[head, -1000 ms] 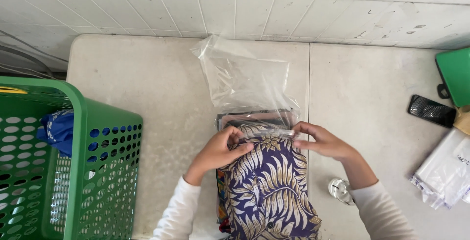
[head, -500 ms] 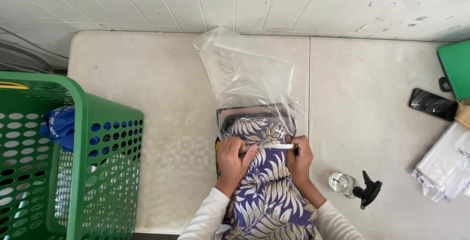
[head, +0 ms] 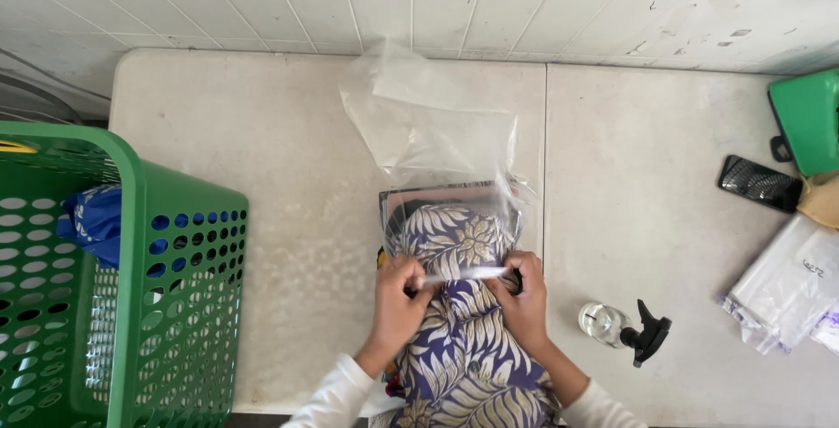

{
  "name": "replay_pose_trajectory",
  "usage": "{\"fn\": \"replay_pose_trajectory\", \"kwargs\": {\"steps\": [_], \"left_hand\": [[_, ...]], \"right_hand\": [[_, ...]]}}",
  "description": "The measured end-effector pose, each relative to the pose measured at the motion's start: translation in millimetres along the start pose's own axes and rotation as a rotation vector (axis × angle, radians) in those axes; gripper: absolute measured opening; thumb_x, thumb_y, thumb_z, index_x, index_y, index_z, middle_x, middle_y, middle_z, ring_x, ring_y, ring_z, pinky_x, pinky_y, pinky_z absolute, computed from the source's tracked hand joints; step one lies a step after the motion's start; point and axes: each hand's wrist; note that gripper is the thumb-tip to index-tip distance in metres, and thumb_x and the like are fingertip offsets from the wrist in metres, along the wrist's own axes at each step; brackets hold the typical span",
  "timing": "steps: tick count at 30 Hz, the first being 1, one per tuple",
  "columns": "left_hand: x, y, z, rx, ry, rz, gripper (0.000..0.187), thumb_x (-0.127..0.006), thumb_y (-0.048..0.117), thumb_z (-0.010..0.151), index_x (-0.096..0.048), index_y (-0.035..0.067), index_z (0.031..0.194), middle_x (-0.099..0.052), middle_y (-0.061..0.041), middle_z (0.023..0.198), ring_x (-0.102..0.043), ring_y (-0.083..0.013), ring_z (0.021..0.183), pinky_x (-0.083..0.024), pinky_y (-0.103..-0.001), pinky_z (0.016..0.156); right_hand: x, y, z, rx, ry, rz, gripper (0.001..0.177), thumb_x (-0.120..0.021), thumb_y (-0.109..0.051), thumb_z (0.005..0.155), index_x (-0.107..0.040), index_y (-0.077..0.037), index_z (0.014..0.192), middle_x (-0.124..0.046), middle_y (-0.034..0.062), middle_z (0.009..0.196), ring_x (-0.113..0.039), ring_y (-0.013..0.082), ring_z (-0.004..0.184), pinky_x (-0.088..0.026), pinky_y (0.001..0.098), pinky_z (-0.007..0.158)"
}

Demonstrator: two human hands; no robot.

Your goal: The person packs folded clothes into a plastic bag by hand, sprays the bag with a liquid from a bottle, and secures it with tape.

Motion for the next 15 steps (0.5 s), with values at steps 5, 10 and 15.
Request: {"fn": "replay_pose_trajectory", "kwargs": {"steps": [5,10,15], "left_hand": [[-19,-10,-15,-0.492,0.463,0.06,0.039,-0.071,0.0,0.078,-0.037,0.01,0.062,-0.038,0.0,0.063,-0.038,-0.0176,0.064,-0.035,-0.03,0.061],[-2,-5,-12,-0.451,0.275,0.036,0.03,-0.067,0.003,0.08,-0.042,0.01,0.065,-0.042,-0.002,0.065,-0.041,-0.017,0.064,-0.035,-0.029,0.061],[21,14,-26,-0.13,-0.161,-0.093,0.029,-0.071,0.038,0.075,-0.057,0.015,0.086,-0.056,0.001,0.085,-0.05,-0.0152,0.086,-0.038,-0.027,0.078]], "right_hand": [[-18,18,-11,0.302,0.297,-0.102,0.032,-0.067,-0.025,0.082,-0.041,-0.012,0.068,-0.046,0.0006,0.072,-0.049,0.0177,0.077,-0.031,0.0302,0.079],[2,30,-5,0.235,0.077,-0.128,0.018,-0.063,-0.021,0.079,-0.047,-0.012,0.075,-0.052,0.0013,0.079,-0.053,0.0162,0.081,-0.038,0.0278,0.075],[50,6,1,0.025,-0.454,0.083,0.028,-0.069,-0.02,0.078,-0.056,-0.014,0.103,-0.057,0.003,0.106,-0.055,0.0185,0.102,-0.039,0.0333,0.094]]}}
Point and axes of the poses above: each hand's wrist, its own z-axis towards the middle knuckle, its own x-axis out of the back of the hand, y = z × x
